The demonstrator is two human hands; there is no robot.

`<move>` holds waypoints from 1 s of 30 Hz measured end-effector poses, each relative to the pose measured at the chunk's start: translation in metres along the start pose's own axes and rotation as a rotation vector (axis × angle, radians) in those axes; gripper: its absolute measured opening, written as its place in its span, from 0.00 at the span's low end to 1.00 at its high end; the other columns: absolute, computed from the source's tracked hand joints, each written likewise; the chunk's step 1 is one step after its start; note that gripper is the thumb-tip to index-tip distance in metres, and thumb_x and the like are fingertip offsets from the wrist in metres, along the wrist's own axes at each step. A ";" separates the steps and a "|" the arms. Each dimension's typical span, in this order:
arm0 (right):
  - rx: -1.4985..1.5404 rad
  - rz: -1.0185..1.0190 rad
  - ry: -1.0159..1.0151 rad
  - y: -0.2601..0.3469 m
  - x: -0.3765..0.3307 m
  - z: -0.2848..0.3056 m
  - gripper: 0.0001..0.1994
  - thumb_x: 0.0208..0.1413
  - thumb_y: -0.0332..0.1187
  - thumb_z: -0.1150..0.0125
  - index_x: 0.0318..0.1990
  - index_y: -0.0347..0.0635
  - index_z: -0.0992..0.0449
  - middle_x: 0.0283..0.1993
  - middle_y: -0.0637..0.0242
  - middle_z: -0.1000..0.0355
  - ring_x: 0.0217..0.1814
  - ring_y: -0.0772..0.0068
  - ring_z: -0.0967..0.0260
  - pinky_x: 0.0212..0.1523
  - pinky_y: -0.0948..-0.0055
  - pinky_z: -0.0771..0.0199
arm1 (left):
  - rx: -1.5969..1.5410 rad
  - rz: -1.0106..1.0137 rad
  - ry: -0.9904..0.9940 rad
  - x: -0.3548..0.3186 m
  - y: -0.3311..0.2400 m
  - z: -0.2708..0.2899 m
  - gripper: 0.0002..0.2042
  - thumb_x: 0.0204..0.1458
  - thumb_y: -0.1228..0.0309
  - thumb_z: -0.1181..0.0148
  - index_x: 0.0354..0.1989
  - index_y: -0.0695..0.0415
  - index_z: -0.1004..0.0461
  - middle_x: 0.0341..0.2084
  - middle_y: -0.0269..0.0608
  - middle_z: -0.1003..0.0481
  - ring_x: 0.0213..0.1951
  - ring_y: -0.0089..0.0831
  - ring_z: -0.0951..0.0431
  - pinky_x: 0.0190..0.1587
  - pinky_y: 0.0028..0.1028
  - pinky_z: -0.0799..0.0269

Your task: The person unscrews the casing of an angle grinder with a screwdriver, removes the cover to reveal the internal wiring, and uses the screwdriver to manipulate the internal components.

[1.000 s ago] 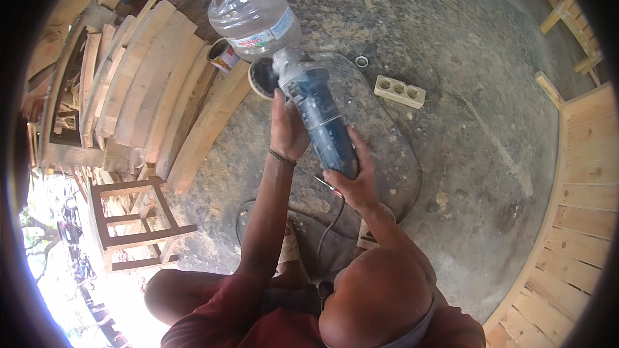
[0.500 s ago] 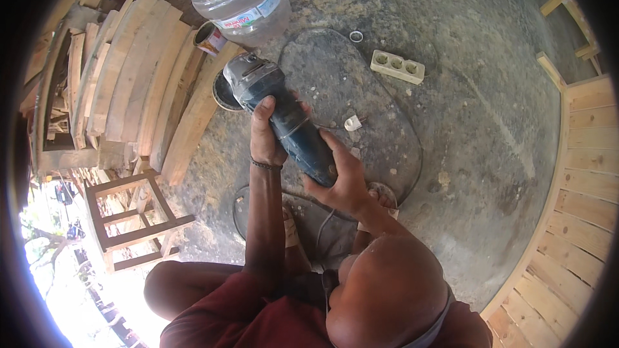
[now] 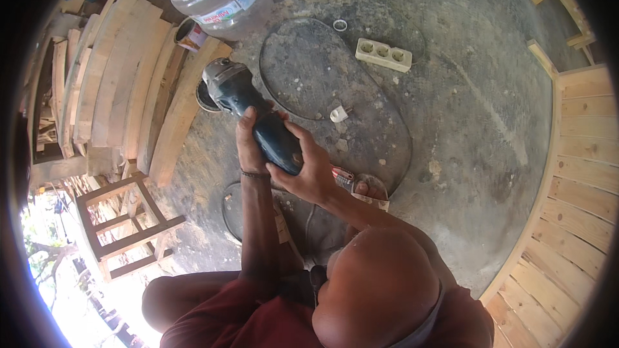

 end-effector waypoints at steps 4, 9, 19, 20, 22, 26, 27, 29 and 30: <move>0.152 -0.068 0.164 -0.007 0.001 -0.025 0.44 0.46 0.41 0.25 0.67 0.35 0.45 0.61 0.43 0.34 0.63 0.51 0.32 0.60 0.58 0.30 | -0.089 0.024 -0.138 -0.008 0.005 0.037 0.26 0.52 0.53 0.38 0.50 0.63 0.31 0.34 0.47 0.24 0.33 0.36 0.20 0.37 0.33 0.19; 1.057 -0.766 0.163 -0.076 -0.027 -0.035 0.40 0.63 0.66 0.57 0.67 0.38 0.45 0.61 0.52 0.35 0.59 0.63 0.31 0.56 0.61 0.29 | -0.349 -0.073 -0.162 -0.003 -0.003 0.049 0.27 0.51 0.56 0.36 0.53 0.63 0.34 0.39 0.46 0.27 0.36 0.36 0.22 0.39 0.36 0.22; 0.293 -0.683 0.133 -0.114 -0.026 0.039 0.18 0.67 0.45 0.46 0.52 0.40 0.24 0.42 0.61 0.22 0.40 0.72 0.23 0.40 0.72 0.22 | -0.320 -0.186 -0.181 -0.007 -0.026 0.090 0.25 0.51 0.55 0.36 0.48 0.63 0.31 0.37 0.45 0.25 0.36 0.38 0.22 0.38 0.38 0.20; 0.176 -0.664 0.049 -0.125 -0.022 0.062 0.16 0.66 0.43 0.43 0.51 0.41 0.23 0.42 0.62 0.21 0.40 0.73 0.23 0.40 0.71 0.22 | -0.289 -0.204 -0.190 -0.008 -0.030 0.093 0.24 0.51 0.55 0.36 0.47 0.63 0.31 0.37 0.45 0.25 0.36 0.39 0.22 0.37 0.38 0.20; -0.111 -0.589 -0.013 -0.144 -0.013 0.104 0.13 0.63 0.38 0.39 0.49 0.43 0.22 0.41 0.63 0.21 0.39 0.73 0.23 0.39 0.70 0.21 | -0.284 -0.219 -0.229 -0.011 -0.035 0.104 0.25 0.51 0.56 0.36 0.49 0.63 0.32 0.37 0.45 0.26 0.36 0.37 0.23 0.39 0.37 0.22; -0.687 -0.231 0.038 -0.137 0.008 0.134 0.12 0.55 0.34 0.33 0.47 0.45 0.20 0.42 0.64 0.21 0.45 0.67 0.24 0.44 0.64 0.23 | -0.311 -0.218 -0.274 -0.014 -0.034 0.115 0.25 0.51 0.57 0.36 0.49 0.63 0.32 0.37 0.45 0.26 0.36 0.37 0.23 0.39 0.36 0.23; -0.797 -0.102 0.035 -0.128 0.014 0.129 0.13 0.53 0.34 0.32 0.46 0.45 0.20 0.43 0.64 0.21 0.48 0.66 0.24 0.47 0.63 0.24 | -0.306 -0.220 -0.285 -0.016 -0.035 0.117 0.25 0.51 0.57 0.36 0.49 0.63 0.32 0.37 0.45 0.26 0.36 0.37 0.23 0.39 0.36 0.23; -0.982 0.148 0.166 -0.118 0.020 0.087 0.11 0.52 0.34 0.33 0.43 0.46 0.19 0.46 0.65 0.22 0.53 0.65 0.28 0.53 0.62 0.28 | -0.256 -0.241 -0.322 -0.021 -0.037 0.124 0.24 0.51 0.57 0.36 0.49 0.63 0.32 0.37 0.45 0.26 0.36 0.37 0.23 0.39 0.36 0.23; -1.089 0.276 0.230 -0.110 0.025 0.064 0.10 0.52 0.34 0.33 0.42 0.46 0.18 0.47 0.65 0.23 0.56 0.65 0.30 0.56 0.61 0.30 | -0.244 -0.248 -0.332 -0.020 -0.036 0.126 0.24 0.51 0.57 0.36 0.49 0.63 0.32 0.37 0.44 0.26 0.36 0.36 0.23 0.39 0.36 0.24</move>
Point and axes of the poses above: each hand's wrist, its own x-axis towards the middle knuckle, its own z-axis out of the back of the hand, y = z × x, the point moved 9 cm from there along x, towards the middle knuckle
